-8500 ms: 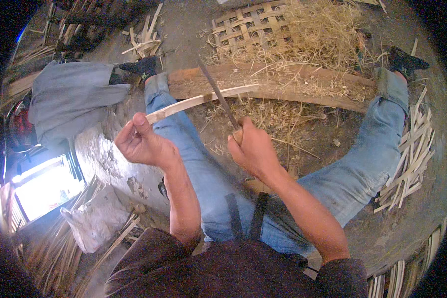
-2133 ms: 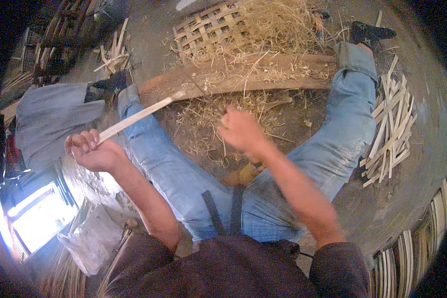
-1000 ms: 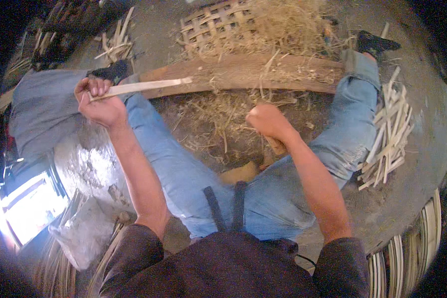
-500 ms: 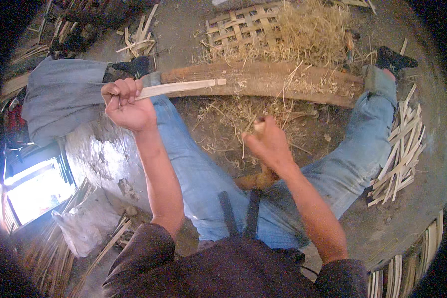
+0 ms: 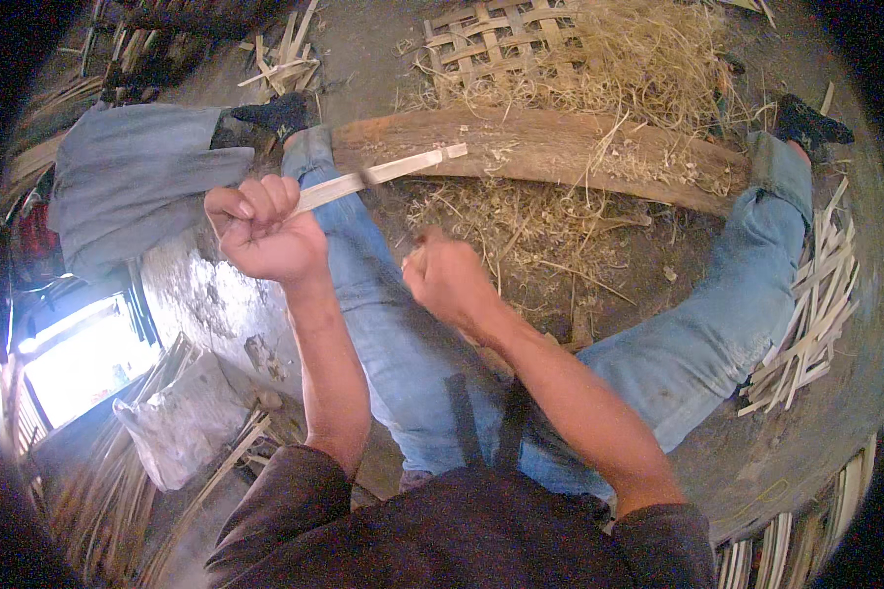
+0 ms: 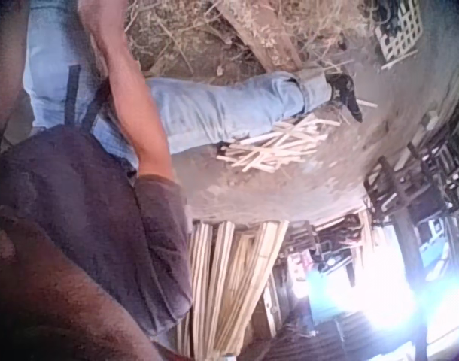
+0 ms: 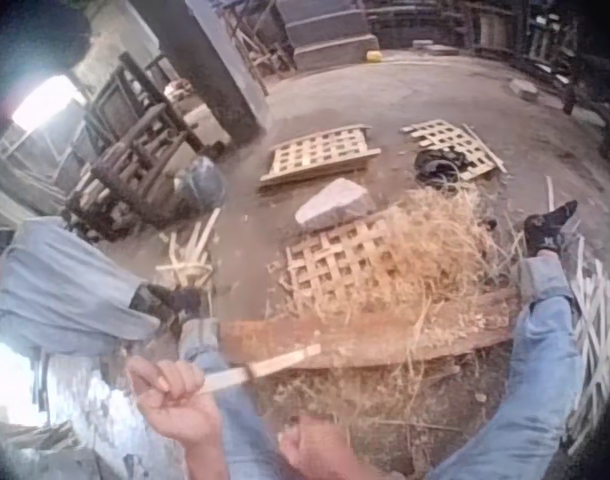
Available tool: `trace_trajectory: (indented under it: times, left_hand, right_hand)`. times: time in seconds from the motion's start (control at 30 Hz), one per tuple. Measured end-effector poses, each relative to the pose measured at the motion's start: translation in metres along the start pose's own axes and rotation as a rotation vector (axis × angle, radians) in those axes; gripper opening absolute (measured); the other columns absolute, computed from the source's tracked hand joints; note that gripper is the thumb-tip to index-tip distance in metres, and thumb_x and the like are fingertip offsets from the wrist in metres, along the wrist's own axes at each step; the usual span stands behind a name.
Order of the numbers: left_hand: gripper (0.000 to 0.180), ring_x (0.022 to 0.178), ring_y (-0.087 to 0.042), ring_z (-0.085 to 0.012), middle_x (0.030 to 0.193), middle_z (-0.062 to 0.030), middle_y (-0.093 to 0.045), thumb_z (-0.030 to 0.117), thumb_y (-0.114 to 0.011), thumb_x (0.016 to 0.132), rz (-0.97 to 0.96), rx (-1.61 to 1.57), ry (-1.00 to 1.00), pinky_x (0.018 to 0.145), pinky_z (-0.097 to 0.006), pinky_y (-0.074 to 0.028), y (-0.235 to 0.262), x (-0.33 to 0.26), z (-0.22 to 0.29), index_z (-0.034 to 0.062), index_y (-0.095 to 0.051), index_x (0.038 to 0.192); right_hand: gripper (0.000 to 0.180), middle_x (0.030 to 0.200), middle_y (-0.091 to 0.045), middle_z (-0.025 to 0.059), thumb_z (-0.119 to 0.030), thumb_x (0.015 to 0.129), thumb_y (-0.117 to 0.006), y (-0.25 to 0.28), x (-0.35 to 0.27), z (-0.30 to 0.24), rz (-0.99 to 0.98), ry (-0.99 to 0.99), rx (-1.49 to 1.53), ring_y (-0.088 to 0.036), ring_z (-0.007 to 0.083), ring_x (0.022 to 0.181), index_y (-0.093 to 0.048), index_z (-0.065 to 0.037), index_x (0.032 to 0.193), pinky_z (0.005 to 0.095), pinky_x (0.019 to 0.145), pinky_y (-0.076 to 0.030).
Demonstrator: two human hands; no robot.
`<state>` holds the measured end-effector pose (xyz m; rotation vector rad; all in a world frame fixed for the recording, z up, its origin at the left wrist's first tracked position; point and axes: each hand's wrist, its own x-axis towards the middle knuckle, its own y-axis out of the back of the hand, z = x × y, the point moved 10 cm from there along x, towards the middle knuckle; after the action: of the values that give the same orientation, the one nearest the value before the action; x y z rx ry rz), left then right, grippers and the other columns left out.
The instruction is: The person sits on the floor and uses a knife to shave and smooth thin wooden strips. They then weave the strips into a flat lattice pattern, adjusting the weave and placing the finished piece on the floor.
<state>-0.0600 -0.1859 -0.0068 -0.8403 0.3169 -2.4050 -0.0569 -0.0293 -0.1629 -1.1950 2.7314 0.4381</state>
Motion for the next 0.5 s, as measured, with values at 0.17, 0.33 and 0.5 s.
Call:
trace_trajectory:
  times: [0.17,0.33,0.5]
  left_hand:
    - [0.008,0.046,-0.019,-0.0082,0.051,0.0017,-0.028,0.013,-0.044,0.077,-0.027,-0.052,-0.014,0.047,-0.027,-0.017,-0.002,-0.011,-0.001,0.0080,-0.038,0.075]
    - [0.008,0.045,-0.019,-0.0081,0.050,0.0014,-0.028,0.012,-0.044,0.077,-0.039,0.004,-0.053,0.046,-0.027,-0.017,-0.009,-0.006,-0.001,0.0080,-0.037,0.075]
    - [0.007,0.044,-0.019,-0.0082,0.050,0.0009,-0.028,0.011,-0.042,0.077,-0.054,-0.015,-0.037,0.045,-0.027,-0.016,-0.013,-0.009,0.001,0.0081,-0.036,0.074]
  right_hand:
    - [0.038,0.076,-0.064,0.0285,-0.018,0.081,-0.060,0.002,0.007,0.019,-0.074,-0.090,-0.053,-0.066,0.0409,0.073,-0.053,0.011,0.105,0.0452,0.069,-0.052]
    - [0.033,0.067,-0.062,0.0238,-0.014,0.080,-0.060,0.020,0.031,0.048,-0.051,-0.064,-0.132,-0.065,0.0374,0.066,-0.051,0.012,0.100,0.0436,0.063,-0.052]
    - [0.031,0.066,-0.061,0.0221,-0.013,0.080,-0.060,0.036,0.037,0.106,-0.058,-0.208,-0.275,-0.066,0.0363,0.066,-0.050,0.011,0.098,0.0443,0.061,-0.051]
